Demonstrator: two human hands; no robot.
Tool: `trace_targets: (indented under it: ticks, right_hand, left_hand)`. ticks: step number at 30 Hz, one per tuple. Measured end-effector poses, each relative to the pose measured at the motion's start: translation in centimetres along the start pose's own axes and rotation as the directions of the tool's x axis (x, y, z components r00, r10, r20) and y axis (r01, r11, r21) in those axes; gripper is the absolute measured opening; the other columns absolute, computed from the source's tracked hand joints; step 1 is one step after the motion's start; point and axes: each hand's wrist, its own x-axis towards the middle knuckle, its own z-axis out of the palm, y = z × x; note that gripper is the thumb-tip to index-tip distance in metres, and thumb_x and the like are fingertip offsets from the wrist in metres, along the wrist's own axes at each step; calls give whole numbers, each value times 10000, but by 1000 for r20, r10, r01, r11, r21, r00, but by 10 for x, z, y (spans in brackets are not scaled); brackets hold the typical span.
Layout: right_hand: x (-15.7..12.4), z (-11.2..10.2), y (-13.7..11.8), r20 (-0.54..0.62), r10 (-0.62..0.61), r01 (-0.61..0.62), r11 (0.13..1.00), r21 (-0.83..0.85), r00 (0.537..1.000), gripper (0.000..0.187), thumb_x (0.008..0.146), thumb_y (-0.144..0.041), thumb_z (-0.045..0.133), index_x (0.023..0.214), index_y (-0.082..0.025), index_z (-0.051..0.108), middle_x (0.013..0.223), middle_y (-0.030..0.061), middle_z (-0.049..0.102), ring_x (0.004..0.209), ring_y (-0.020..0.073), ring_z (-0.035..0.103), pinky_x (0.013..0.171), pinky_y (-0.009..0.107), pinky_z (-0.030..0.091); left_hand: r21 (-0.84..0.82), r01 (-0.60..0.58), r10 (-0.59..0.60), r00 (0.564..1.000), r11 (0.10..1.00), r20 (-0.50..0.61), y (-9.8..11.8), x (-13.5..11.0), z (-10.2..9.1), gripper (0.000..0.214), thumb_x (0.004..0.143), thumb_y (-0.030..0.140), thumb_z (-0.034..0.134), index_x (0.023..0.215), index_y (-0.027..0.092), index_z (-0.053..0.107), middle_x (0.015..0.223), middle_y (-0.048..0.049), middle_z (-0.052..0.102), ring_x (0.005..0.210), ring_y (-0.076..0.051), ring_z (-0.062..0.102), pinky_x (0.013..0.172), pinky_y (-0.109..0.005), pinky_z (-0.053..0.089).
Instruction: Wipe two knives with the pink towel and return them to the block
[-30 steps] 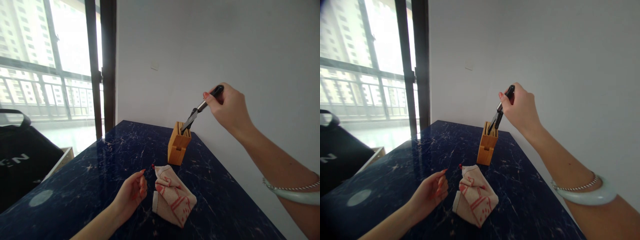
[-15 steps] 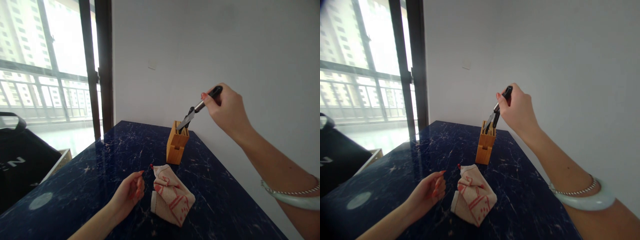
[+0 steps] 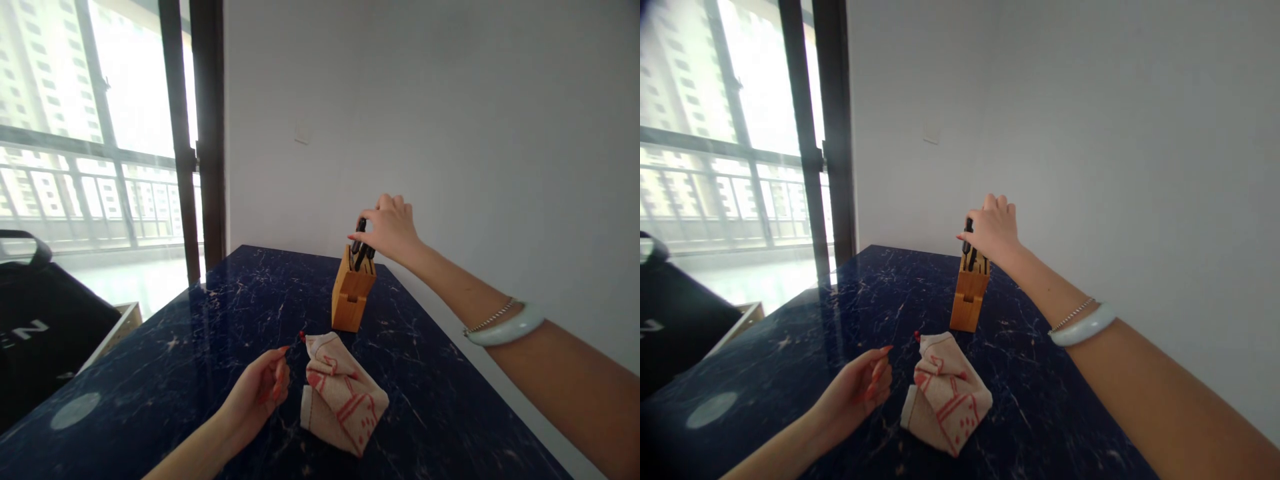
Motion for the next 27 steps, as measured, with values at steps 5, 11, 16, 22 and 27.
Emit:
trace_targets:
  ticks: [5,11,16,22,27]
  right_hand:
    - [-6,24,-4,85,-107,114,990,-84,991,380,699,-577,552,741,-221,679,959,110,517,967,308,369,791,462,239]
    - [-8,23,-1,7,-63,62,996,68,998,438,775,-598,423,859,-234,651,1056,108,543,1013,303,392,872,512,204]
    - [-5,8,27,-275,156,-63,945,320,949,431,838,-544,350,927,-200,594,900,74,549,853,208,464,765,358,337]
    - [-28,30,52,-154,422,-247,747,617,893,494,843,-568,299,1017,-163,522,570,-49,421,555,127,426,567,250,331]
    - [-46,71,49,197,434,-449,614,649,879,597,735,-623,448,1073,-133,489,513,-59,434,504,135,459,501,244,337]
  left_hand:
    - [8,-6,6,1000,1000,-8,-2,1,-1,383,801,311,510,458,152,446,366,43,397,338,-36,272,398,-178,228]
    - [7,-31,31,999,999,-25,0,-1,1,394,810,301,491,449,150,449,361,40,398,334,-36,237,397,-183,217]
    - [-7,-22,22,998,1000,-60,-1,0,1,388,813,290,488,453,150,449,369,40,399,346,-40,262,406,-180,231]
    - [35,-18,19,999,999,-30,-4,-1,3,383,814,303,496,467,146,456,379,41,403,354,-38,247,398,-174,209]
    - [133,-24,37,995,991,-93,-6,1,1,374,779,347,565,482,148,456,400,52,401,377,-38,254,418,-170,234]
